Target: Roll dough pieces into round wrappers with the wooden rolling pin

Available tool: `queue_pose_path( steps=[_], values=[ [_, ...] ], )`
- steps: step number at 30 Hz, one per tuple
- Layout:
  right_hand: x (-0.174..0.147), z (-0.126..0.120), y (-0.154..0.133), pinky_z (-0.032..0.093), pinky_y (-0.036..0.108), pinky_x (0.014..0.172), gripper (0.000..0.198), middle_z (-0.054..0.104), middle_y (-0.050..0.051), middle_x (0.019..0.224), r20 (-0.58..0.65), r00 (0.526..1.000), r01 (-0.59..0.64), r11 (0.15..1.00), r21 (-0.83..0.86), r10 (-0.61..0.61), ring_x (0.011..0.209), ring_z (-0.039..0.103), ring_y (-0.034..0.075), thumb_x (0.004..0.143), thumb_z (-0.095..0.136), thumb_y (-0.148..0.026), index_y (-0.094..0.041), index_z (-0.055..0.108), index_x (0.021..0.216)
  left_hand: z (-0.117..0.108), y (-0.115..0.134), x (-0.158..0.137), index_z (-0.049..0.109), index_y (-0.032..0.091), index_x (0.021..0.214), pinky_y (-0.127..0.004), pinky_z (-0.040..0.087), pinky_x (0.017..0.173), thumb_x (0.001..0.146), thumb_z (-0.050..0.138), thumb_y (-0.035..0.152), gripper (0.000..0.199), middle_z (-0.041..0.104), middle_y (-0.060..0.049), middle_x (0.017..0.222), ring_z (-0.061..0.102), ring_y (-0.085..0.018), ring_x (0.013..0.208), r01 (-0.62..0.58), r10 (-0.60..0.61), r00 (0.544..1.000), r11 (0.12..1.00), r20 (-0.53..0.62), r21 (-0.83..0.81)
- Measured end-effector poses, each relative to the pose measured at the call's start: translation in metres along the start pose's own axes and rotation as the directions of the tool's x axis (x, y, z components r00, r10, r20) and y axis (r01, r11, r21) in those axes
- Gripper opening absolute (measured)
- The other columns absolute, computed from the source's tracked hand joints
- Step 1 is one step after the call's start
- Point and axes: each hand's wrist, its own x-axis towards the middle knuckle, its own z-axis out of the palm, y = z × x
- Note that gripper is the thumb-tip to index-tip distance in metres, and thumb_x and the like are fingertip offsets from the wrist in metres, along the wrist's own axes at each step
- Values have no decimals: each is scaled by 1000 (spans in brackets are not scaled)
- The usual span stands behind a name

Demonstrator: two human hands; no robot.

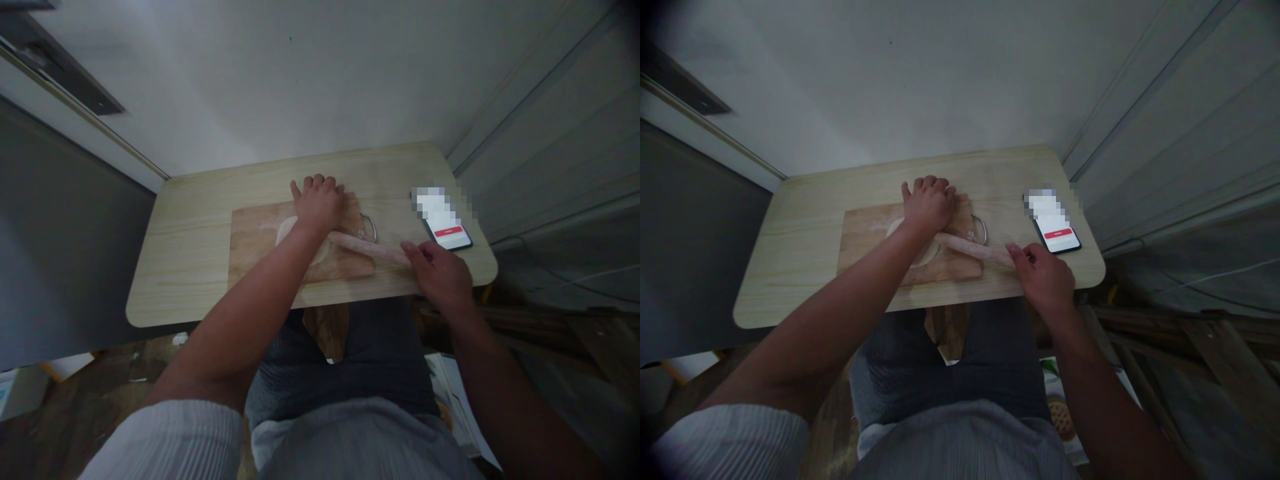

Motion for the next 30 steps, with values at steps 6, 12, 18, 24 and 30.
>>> queue_pose_path(
  steps=[6,12,18,24,30],
  values=[
    [-9,1,9,34,30,59,56,69,4,73,66,994,81,995,50,-84,66,60,21,80,54,-76,-24,71,90,6,-1,4,63,21,120,-65,19,115,102,28,38,43,60,-15,131,47,-33,129,-10,10,1000,999,4,-34],
    [-11,-2,12,30,29,57,59,64,1,64,129,983,121,990,66,-129,62,56,19,83,48,-78,-24,70,76,-4,-10,8,65,24,117,-59,31,111,101,35,47,40,64,-11,127,54,-31,123,-20,3,996,980,-84,-198],
    [-7,-2,15,28,28,55,62,59,0,59,145,981,112,988,105,-127,59,51,16,84,47,-78,-22,67,69,-25,-39,-52,59,23,125,-45,37,110,97,46,51,41,64,-10,129,54,-27,125,29,-89,967,969,-239,-244],
    [-4,-7,14,29,28,52,61,53,-1,55,204,976,36,976,214,-80,56,49,15,82,51,-76,-19,66,64,-17,-45,-113,41,21,143,-53,29,116,74,69,69,89,47,-16,151,42,-36,138,64,-77,991,991,-106,-121],
    [-13,-14,8,33,27,52,58,48,-2,52,136,987,37,951,307,-82,55,47,14,83,55,-71,-19,62,58,-27,-60,-99,42,22,144,-48,31,117,73,73,50,82,47,-12,152,42,-31,140,-72,83,996,976,44,-203]
  ],
)
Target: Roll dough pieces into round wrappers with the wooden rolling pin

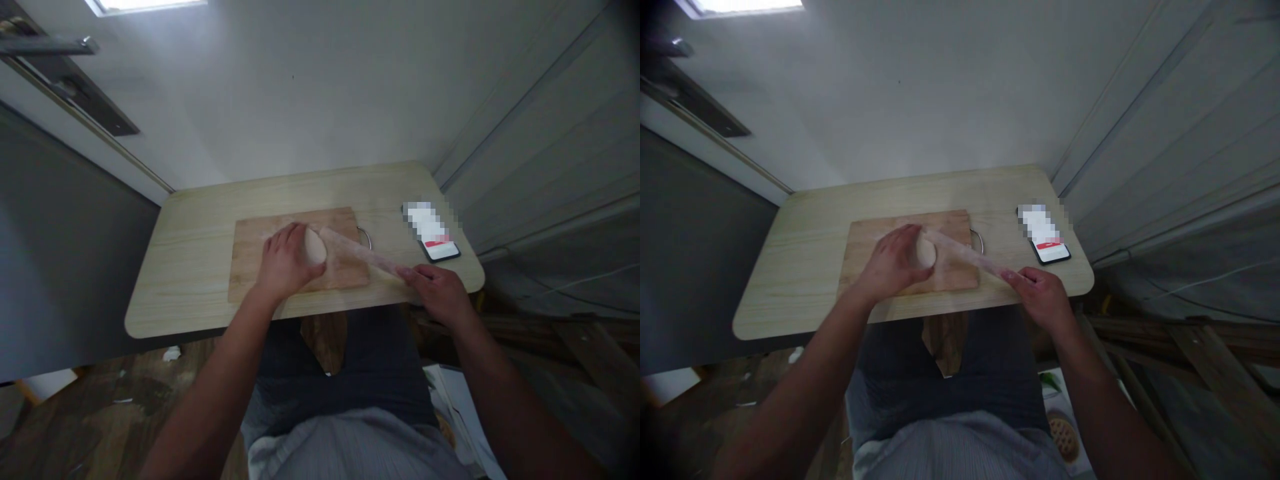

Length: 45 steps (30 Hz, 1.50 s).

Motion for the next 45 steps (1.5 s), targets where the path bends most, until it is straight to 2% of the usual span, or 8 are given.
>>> queue_pose_path(
  steps=[3,7,11,15,19,26,31,45],
  values=[
    [-6,2,-1,34,26,52,55,49,-2,53,0,1000,18,999,45,-18,55,47,14,82,57,-70,-19,64,61,-15,-8,6,40,27,147,-51,27,120,73,71,41,82,46,-9,154,39,-29,144,-150,157,978,987,137,-56],
    [-14,7,0,35,26,52,53,51,-2,55,25,998,61,996,61,-62,55,47,14,82,59,-69,-19,65,63,-32,-14,4,36,31,151,-53,23,122,72,68,31,85,42,-6,157,33,-28,148,-197,224,947,971,230,-138],
    [-19,13,-2,34,27,51,54,52,-2,56,48,994,99,994,45,-101,54,47,14,82,59,-70,-19,65,66,-38,-16,4,49,30,142,-45,29,121,73,60,23,71,50,-4,152,41,-25,143,-163,217,964,939,153,-303],
    [-19,21,-5,33,27,53,54,52,-2,55,46,991,127,992,-7,-126,54,48,14,83,57,-70,-20,64,65,-28,-10,15,63,24,125,-40,43,111,84,48,25,44,63,-6,135,57,-22,127,-7,2,1000,908,-11,-419],
    [-16,26,-9,31,28,54,55,51,-2,54,44,988,151,988,-40,-149,54,48,14,84,55,-71,-20,65,66,-8,3,32,63,21,122,-38,44,107,96,41,37,37,66,-9,129,58,-21,121,93,-148,976,945,-159,-313],
    [-15,27,-8,32,28,54,53,55,-1,54,31,975,223,966,-129,-221,53,50,15,88,53,-68,-21,64,66,10,19,37,49,28,141,-50,28,115,103,27,49,49,51,-7,149,40,-29,138,105,-100,993,991,-64,85],
    [-13,31,-2,38,29,60,47,67,3,68,-54,965,248,960,-128,-257,64,61,19,88,55,-64,-20,69,80,10,19,43,47,30,143,-54,26,114,103,22,49,51,49,-7,150,39,-29,138,69,-66,997,991,-35,118],
    [-11,31,-2,41,30,62,46,68,4,72,-152,962,215,973,-87,-226,66,62,20,86,58,-66,-20,67,90,10,24,62,52,30,137,-60,23,116,103,24,45,47,52,-8,147,41,-29,136,76,-73,997,987,-26,142]
  ],
)
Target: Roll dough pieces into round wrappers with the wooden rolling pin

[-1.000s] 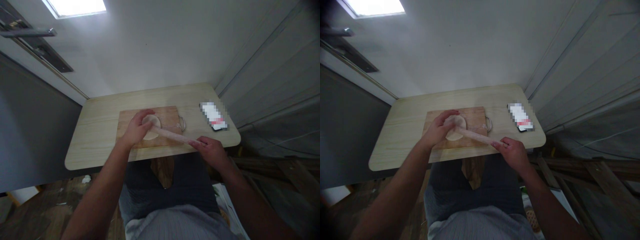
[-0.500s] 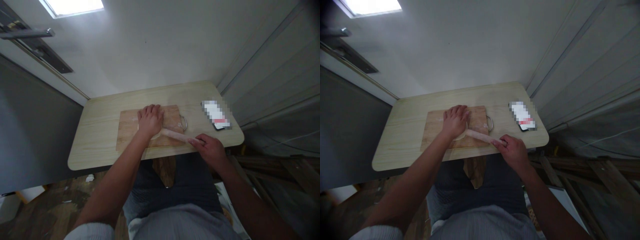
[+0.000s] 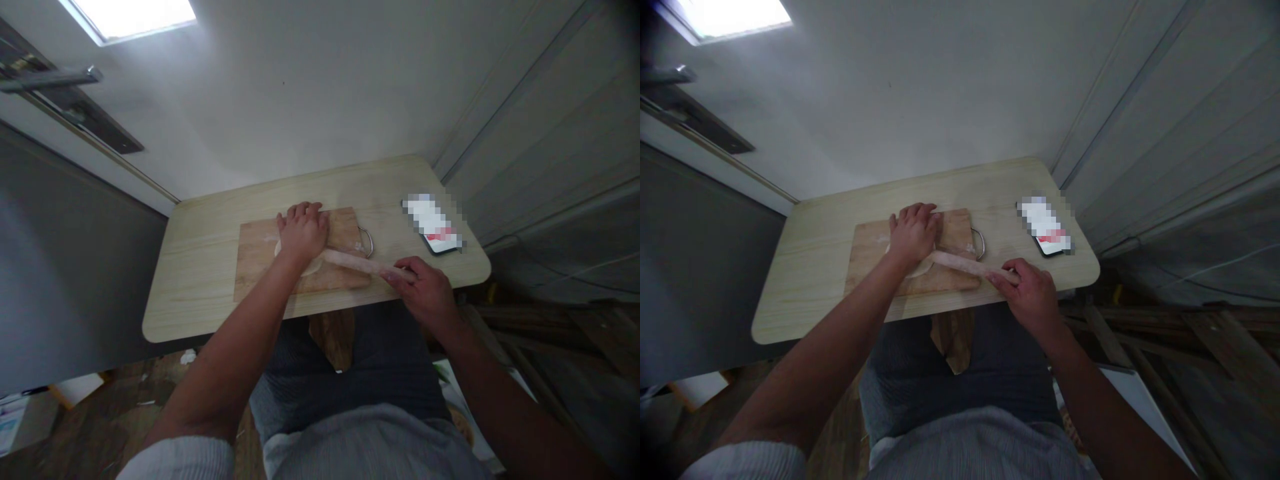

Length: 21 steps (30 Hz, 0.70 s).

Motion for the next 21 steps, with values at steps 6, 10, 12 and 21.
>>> queue_pose_path(
  steps=[6,10,12,21],
  values=[
    [3,0,5,41,32,66,49,69,7,78,22,999,41,996,-77,-39,72,62,22,89,53,-66,-20,69,87,4,1,7,52,30,137,-62,22,116,102,26,43,45,53,-8,145,42,-31,134,-5,5,1000,1000,5,19],
    [6,0,6,41,33,69,51,69,8,77,12,997,74,987,-144,-73,75,62,23,92,49,-65,-19,70,85,7,3,13,54,29,135,-64,22,115,102,27,42,45,55,-10,142,44,-31,132,-13,13,1000,1000,-2,21],
    [7,0,6,41,33,71,51,70,9,80,1,997,75,984,-159,-76,78,63,24,92,49,-64,-18,71,86,8,4,16,55,28,134,-63,24,114,102,26,41,45,56,-10,141,45,-31,131,-10,10,1000,1000,-6,29],
    [10,-1,3,38,31,66,56,70,8,76,15,1000,-13,982,-186,16,71,62,22,93,44,-67,-20,72,85,14,7,31,58,25,128,-64,26,112,101,26,40,44,60,-13,134,49,-32,127,6,-7,1000,999,5,45]
  ],
)
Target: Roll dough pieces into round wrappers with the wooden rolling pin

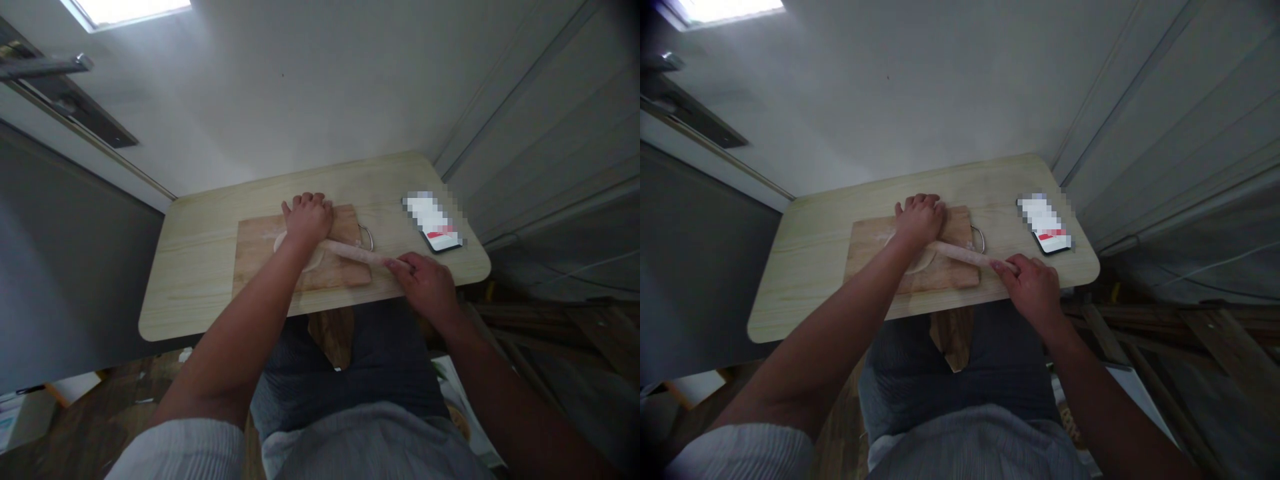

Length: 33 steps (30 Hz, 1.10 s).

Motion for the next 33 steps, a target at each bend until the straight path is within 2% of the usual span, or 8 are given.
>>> queue_pose_path(
  steps=[14,21,28,33],
  values=[
    [15,-5,-4,27,29,56,61,68,5,69,89,972,-214,976,-32,216,62,54,19,90,40,-75,-22,69,79,-4,13,18,61,21,119,-56,27,111,104,19,38,48,61,-14,129,50,-30,125,13,-8,995,999,-101,44],
    [19,-7,-5,26,30,56,65,65,5,66,69,972,-220,973,-63,224,59,51,18,89,38,-76,-21,68,73,-5,17,22,60,20,120,-54,28,112,104,20,39,47,62,-15,129,49,-30,126,27,-20,994,998,-105,62],
    [15,-3,1,29,30,57,61,67,5,69,80,978,-190,980,-53,194,62,55,20,87,43,-77,-22,71,84,-1,18,32,60,18,120,-58,26,112,104,20,37,47,61,-17,130,49,-32,127,-7,11,995,999,-98,45],
    [15,-2,1,31,31,59,58,69,4,72,78,973,-215,975,-46,218,64,57,21,82,50,-78,-24,70,85,2,20,38,60,18,121,-57,25,113,104,23,39,45,61,-17,130,49,-32,127,-16,22,994,998,-105,57]
  ],
)
